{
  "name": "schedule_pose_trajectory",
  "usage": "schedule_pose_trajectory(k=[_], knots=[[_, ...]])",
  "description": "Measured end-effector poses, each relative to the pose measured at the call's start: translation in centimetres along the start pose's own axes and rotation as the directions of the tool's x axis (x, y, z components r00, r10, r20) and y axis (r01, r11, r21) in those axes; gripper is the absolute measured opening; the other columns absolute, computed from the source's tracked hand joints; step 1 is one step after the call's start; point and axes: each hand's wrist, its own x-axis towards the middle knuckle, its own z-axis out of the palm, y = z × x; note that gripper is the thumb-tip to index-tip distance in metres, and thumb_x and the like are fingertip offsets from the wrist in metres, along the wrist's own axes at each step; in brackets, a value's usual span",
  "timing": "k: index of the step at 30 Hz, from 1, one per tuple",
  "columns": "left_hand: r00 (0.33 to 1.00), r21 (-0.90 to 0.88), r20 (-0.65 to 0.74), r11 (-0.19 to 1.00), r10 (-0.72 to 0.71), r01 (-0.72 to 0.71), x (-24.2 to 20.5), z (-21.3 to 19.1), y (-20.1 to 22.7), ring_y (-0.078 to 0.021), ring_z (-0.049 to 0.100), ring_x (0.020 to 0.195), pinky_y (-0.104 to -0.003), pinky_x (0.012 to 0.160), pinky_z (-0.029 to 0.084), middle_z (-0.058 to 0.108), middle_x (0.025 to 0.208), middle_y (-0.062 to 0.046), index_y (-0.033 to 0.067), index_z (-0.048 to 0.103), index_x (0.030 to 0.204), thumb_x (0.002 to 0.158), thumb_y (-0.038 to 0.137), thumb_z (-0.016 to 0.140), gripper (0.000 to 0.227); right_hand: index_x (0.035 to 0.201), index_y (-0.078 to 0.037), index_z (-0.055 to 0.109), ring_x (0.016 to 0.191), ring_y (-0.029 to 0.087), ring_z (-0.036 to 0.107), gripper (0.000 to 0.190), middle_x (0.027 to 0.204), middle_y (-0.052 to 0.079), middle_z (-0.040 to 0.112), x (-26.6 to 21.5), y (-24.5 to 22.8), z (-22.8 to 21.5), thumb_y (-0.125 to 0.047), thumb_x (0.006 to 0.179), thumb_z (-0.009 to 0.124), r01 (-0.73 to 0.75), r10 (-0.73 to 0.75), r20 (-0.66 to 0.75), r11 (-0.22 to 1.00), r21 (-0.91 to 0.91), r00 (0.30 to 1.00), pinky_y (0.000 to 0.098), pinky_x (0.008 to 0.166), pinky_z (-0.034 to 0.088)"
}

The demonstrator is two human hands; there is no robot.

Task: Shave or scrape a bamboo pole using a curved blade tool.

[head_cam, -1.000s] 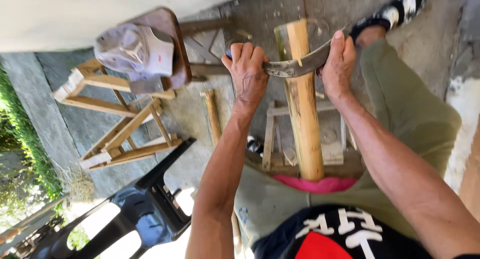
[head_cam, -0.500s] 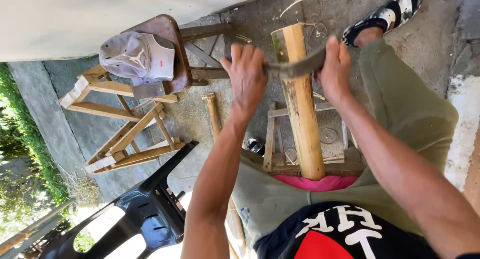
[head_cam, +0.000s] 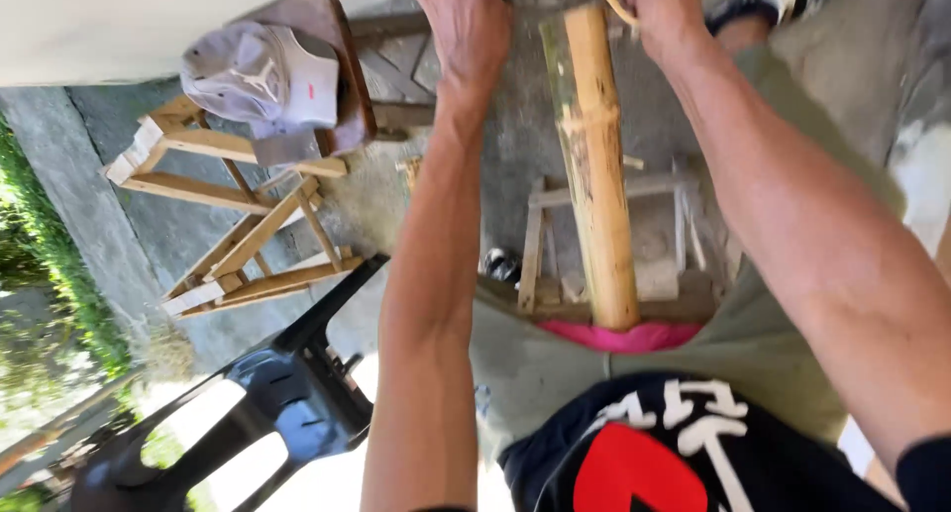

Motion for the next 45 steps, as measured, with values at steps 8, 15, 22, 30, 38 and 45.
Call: schedule_pose_trajectory(k=[8,15,22,30,38,45], knots=[[0.961,-0.045,0.071,0.962,-0.266,0.269,-12.3,-3.4,6.7,-0.0228,0.040,0.077,-0.045,0.074,0.028,0.048,0.072,-0.001,0.0149,0.060,0.073,0.096,0.027,0.072,0.029,0.097,-0.013,0.050,0.043,0.010,0.047,0.035,0.069,-0.001,0.054,-10.7,-6.9,-1.5,-0.043,0.114,0.045,-0.233,0.254,0.017,0.911,-0.342,0.967,0.0273,0.034,0.038],[0.943,-0.138,0.067,0.933,-0.327,0.333,-22.8,-7.9,11.1,-0.0269,0.051,0.091,-0.050,0.081,0.032,0.054,0.082,-0.006,0.0101,0.059,0.078,0.098,0.023,0.071,0.026,0.094,-0.011,0.047,0.044,0.010,0.050,0.036,0.064,0.001,0.050,-24.0,-5.3,-6.1,-0.042,0.113,0.042,-0.232,0.259,-0.024,0.817,-0.527,0.966,0.0281,0.035,0.040],[0.949,-0.190,-0.010,0.933,-0.314,0.307,-22.4,-6.0,9.8,-0.0275,0.055,0.095,-0.050,0.084,0.036,0.054,0.083,-0.005,0.0109,0.058,0.078,0.097,0.019,0.073,0.025,0.095,-0.007,0.049,0.057,0.008,0.051,0.037,0.071,-0.001,0.050,-22.5,-3.6,-6.4,-0.038,0.115,0.047,-0.019,0.043,0.031,0.835,-0.550,0.999,0.0291,0.043,0.041],[0.939,-0.119,-0.169,0.952,-0.298,0.281,-13.0,0.0,4.7,-0.0240,0.052,0.091,-0.047,0.084,0.032,0.054,0.083,-0.002,0.0141,0.058,0.080,0.100,0.024,0.068,0.025,0.115,-0.009,0.048,0.065,0.011,0.055,0.031,0.086,0.000,0.051,-9.1,-3.7,-1.9,-0.039,0.121,0.047,0.125,-0.085,0.166,0.961,-0.245,0.982,0.0295,0.049,0.042],[0.917,-0.144,-0.087,0.916,-0.389,0.375,-16.2,0.1,6.9,-0.0251,0.049,0.086,-0.047,0.080,0.033,0.055,0.081,-0.002,0.0144,0.061,0.082,0.099,0.023,0.068,0.020,0.102,-0.011,0.046,0.050,0.008,0.050,0.034,0.076,-0.001,0.055,-11.8,-9.0,-0.3,-0.042,0.116,0.042,0.004,0.100,0.198,0.885,-0.465,0.975,0.0267,0.038,0.039],[0.894,-0.224,0.032,0.869,-0.446,0.442,-23.5,-4.9,10.9,-0.0273,0.053,0.094,-0.047,0.085,0.035,0.057,0.087,-0.007,0.0080,0.059,0.081,0.101,0.021,0.069,0.026,0.100,-0.005,0.049,0.065,0.009,0.048,0.035,0.077,-0.001,0.047,-21.1,-4.4,-6.1,-0.035,0.118,0.045,0.149,-0.036,0.189,0.766,-0.625,0.981,0.0301,0.053,0.040]])
